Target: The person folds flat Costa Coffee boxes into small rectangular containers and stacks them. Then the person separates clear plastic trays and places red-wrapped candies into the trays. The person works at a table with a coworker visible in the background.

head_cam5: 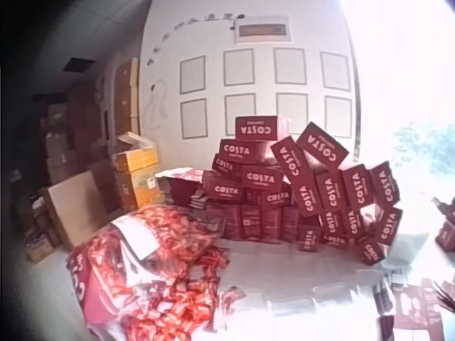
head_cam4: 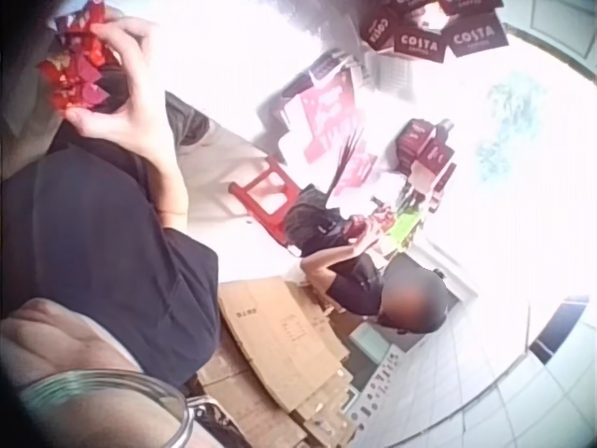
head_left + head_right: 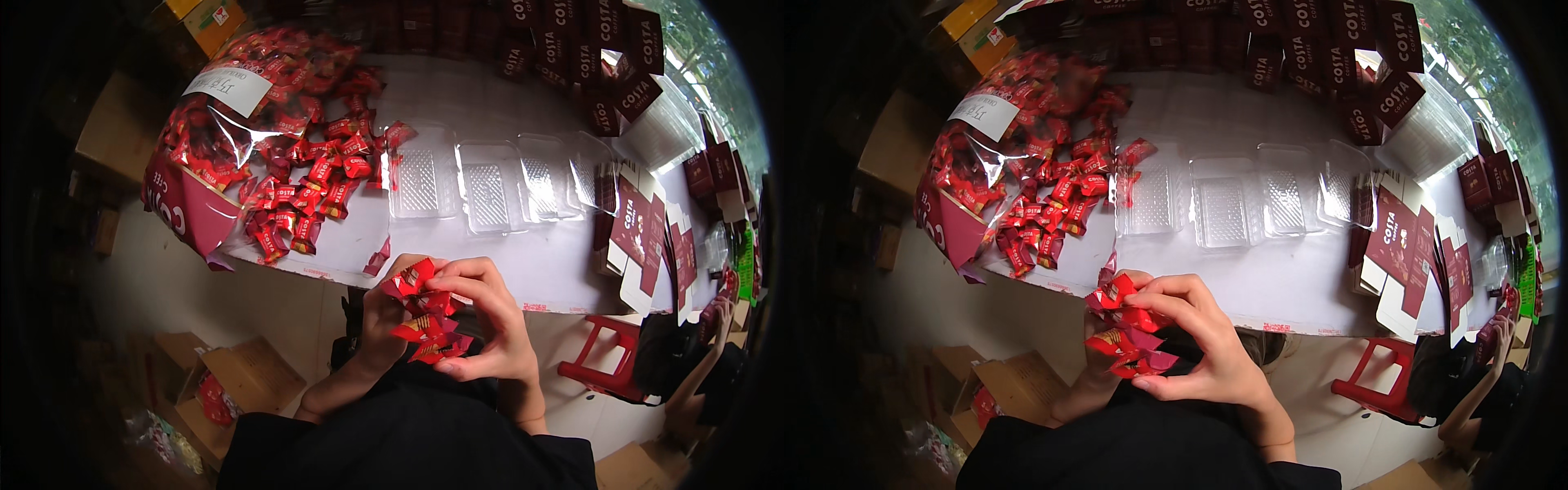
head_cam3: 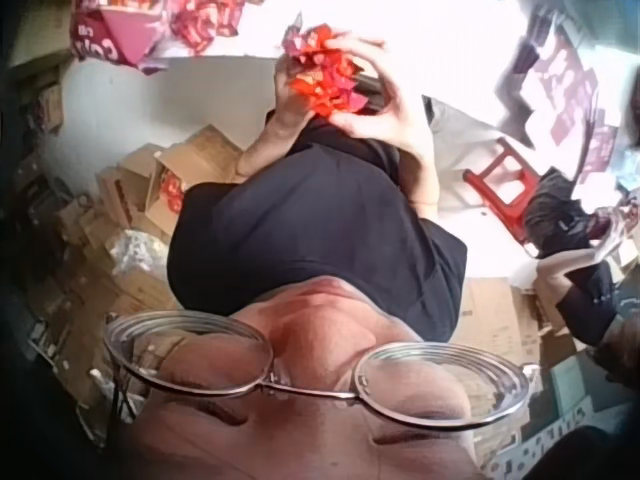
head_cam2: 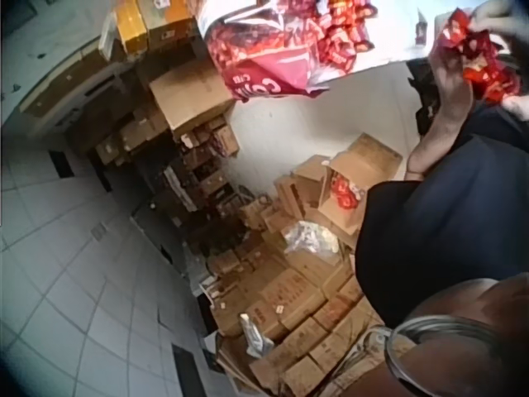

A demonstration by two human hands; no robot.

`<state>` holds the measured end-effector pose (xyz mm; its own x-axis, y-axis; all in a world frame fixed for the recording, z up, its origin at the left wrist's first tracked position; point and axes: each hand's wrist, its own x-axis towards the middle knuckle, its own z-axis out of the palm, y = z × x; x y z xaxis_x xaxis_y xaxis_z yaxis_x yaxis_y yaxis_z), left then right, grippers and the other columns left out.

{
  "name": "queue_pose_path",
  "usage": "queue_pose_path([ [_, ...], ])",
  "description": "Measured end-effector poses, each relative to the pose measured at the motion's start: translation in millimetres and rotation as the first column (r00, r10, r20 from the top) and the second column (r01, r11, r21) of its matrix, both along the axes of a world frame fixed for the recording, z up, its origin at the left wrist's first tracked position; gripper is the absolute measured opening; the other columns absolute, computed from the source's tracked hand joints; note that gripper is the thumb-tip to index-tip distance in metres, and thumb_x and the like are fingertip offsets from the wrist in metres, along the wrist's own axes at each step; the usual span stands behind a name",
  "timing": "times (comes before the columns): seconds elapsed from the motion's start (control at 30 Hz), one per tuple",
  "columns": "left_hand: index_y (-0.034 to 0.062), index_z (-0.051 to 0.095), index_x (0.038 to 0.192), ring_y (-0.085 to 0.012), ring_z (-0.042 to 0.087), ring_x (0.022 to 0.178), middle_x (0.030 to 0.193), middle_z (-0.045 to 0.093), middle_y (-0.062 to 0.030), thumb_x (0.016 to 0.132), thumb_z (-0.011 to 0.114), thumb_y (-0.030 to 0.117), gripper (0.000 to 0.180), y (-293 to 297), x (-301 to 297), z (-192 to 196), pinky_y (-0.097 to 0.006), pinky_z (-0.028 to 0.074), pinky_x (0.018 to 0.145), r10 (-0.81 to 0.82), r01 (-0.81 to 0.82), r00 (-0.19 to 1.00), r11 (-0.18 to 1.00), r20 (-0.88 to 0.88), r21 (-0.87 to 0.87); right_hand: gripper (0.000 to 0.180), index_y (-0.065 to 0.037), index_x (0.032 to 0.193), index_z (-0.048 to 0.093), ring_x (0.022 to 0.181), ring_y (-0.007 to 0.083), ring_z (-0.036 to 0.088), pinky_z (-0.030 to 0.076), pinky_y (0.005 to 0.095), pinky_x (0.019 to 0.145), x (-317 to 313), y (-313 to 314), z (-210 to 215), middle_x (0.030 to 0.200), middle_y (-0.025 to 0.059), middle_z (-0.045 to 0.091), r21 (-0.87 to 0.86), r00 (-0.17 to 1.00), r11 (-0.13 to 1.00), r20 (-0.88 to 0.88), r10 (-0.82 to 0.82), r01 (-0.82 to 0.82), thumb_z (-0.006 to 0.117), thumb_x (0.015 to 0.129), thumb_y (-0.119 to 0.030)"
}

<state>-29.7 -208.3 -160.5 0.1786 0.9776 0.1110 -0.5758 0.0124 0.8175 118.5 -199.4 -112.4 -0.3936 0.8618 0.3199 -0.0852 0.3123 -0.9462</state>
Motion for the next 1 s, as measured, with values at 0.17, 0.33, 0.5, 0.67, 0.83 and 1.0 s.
queue_pose_path([
  [0.17,-0.0050,0.047,0.119,-0.0199,0.050,0.109,0.120,0.045,-0.0103,0.089,0.051,0.028,0.045,0,8,-12,-0.033,0.043,0.091,0.049,-0.048,0.999,0.998,0.020,-0.039,0.067,0.001,0.116,0.050,0.115,0.0277,0.042,0.037,0.0351,0.091,-9,-3,-10,0.119,0.0144,0.041,0.032,0.990,0.989,0.010,-0.142,0.142,0.076,0.058,-0.024],
  [0.33,-0.0021,0.041,0.128,-0.0206,0.046,0.114,0.129,0.038,-0.0108,0.087,0.054,0.029,0.053,9,15,-2,-0.034,0.041,0.094,0.213,-0.184,0.959,0.970,-0.187,0.158,0.068,-0.004,0.118,0.050,0.113,0.0280,0.045,0.040,0.0333,0.088,-15,-4,-13,0.128,0.0166,0.037,0.109,0.983,0.979,0.045,-0.178,0.173,0.077,0.058,-0.023],
  [0.5,0.0001,0.050,0.122,-0.0173,0.052,0.098,0.122,0.043,-0.0124,0.087,0.054,0.022,0.042,17,10,-3,-0.028,0.044,0.082,0.353,-0.212,0.789,0.925,-0.504,0.316,0.069,-0.003,0.118,0.049,0.110,0.0274,0.047,0.042,0.0333,0.087,-13,-5,-8,0.126,0.0173,0.040,0.071,0.982,0.981,0.054,-0.182,0.178,0.077,0.057,-0.018],
  [0.67,-0.0009,0.057,0.112,-0.0166,0.053,0.068,0.084,0.059,-0.0103,0.087,0.048,0.009,0.029,33,-10,20,-0.027,0.045,0.064,0.640,-0.255,0.536,0.744,-0.550,0.617,0.068,-0.001,0.118,0.046,0.106,0.0226,0.049,0.040,0.0322,0.089,5,-2,-21,0.121,0.0142,0.047,-0.106,0.976,0.981,-0.128,-0.178,0.165,0.076,0.059,-0.017],
  [0.83,0.0077,0.063,0.100,-0.0332,0.040,0.118,0.120,0.049,-0.0133,0.074,0.063,0.010,0.026,60,-26,31,-0.041,0.034,0.096,0.750,0.162,-0.021,0.655,-0.661,0.738,0.071,0.002,0.119,0.041,0.103,0.0172,0.049,0.036,0.0297,0.090,30,21,5,0.112,0.0105,0.050,-0.198,0.934,0.934,-0.142,-0.327,0.297,0.076,0.063,-0.023],
  [1.0,0.0073,0.062,0.084,-0.0321,0.045,0.115,0.115,0.053,-0.0110,0.071,0.067,0.007,0.013,55,-40,10,-0.046,0.034,0.096,0.725,0.108,0.051,0.680,-0.687,0.725,0.066,0.001,0.118,0.044,0.097,0.0159,0.051,0.038,0.0293,0.088,53,54,20,0.104,0.0084,0.055,0.022,0.918,0.918,-0.003,-0.396,0.396,0.074,0.064,-0.024],
])
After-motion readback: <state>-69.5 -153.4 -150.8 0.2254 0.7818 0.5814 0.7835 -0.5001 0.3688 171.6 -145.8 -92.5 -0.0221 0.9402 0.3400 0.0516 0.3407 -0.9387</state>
